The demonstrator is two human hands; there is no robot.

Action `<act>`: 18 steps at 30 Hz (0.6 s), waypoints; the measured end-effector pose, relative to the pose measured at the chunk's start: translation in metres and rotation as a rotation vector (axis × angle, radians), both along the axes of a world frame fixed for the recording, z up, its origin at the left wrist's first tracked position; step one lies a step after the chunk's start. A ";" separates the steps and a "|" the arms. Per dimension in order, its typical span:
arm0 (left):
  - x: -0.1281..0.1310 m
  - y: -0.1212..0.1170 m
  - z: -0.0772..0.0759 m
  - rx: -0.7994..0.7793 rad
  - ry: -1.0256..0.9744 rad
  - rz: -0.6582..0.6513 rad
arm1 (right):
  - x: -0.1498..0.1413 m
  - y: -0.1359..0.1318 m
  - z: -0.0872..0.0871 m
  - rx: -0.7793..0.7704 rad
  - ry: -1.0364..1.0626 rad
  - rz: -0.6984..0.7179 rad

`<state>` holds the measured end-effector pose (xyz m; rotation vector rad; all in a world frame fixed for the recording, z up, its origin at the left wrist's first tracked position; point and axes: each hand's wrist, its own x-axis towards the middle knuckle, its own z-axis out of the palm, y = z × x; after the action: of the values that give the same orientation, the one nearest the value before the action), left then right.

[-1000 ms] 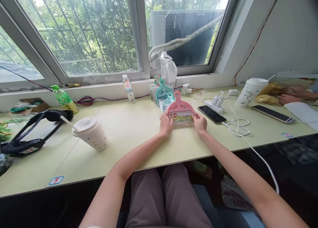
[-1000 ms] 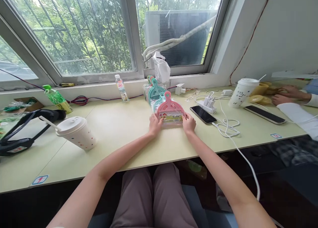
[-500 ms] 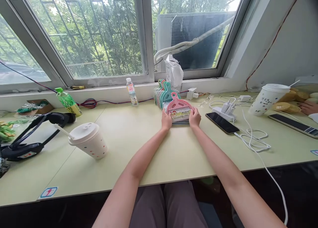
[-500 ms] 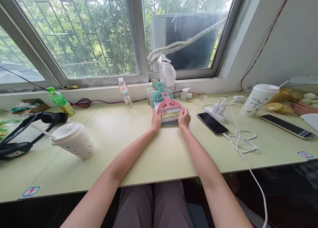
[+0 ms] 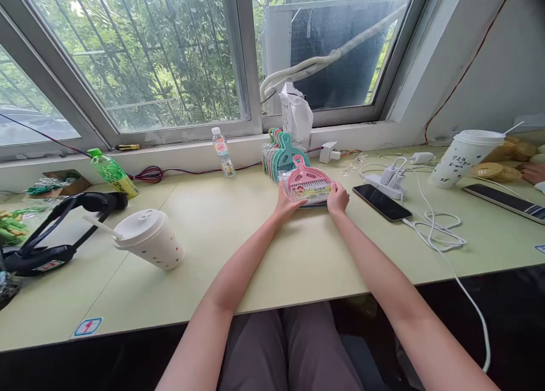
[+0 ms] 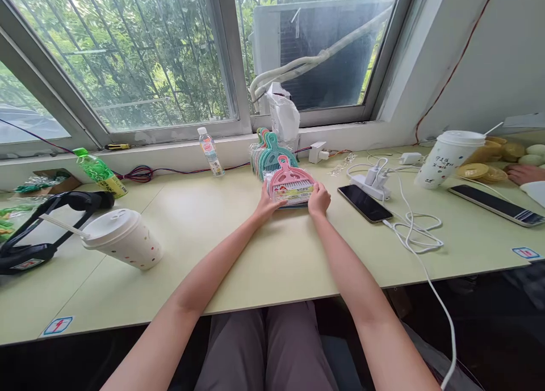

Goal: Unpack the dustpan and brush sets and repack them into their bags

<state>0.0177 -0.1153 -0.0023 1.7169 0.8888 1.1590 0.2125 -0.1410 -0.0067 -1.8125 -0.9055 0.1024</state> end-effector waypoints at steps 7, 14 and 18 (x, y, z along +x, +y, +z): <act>-0.005 -0.002 0.001 0.166 0.033 0.043 | -0.001 0.000 0.010 -0.034 0.073 -0.012; -0.003 0.006 0.000 0.119 0.087 0.173 | -0.003 0.004 0.012 -0.030 0.062 0.122; -0.002 0.009 -0.003 0.170 0.057 0.138 | -0.002 0.003 0.011 -0.038 0.119 0.120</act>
<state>0.0161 -0.1062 -0.0054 1.8566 0.9799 1.3143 0.2107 -0.1385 0.0040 -1.7672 -0.9321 0.3020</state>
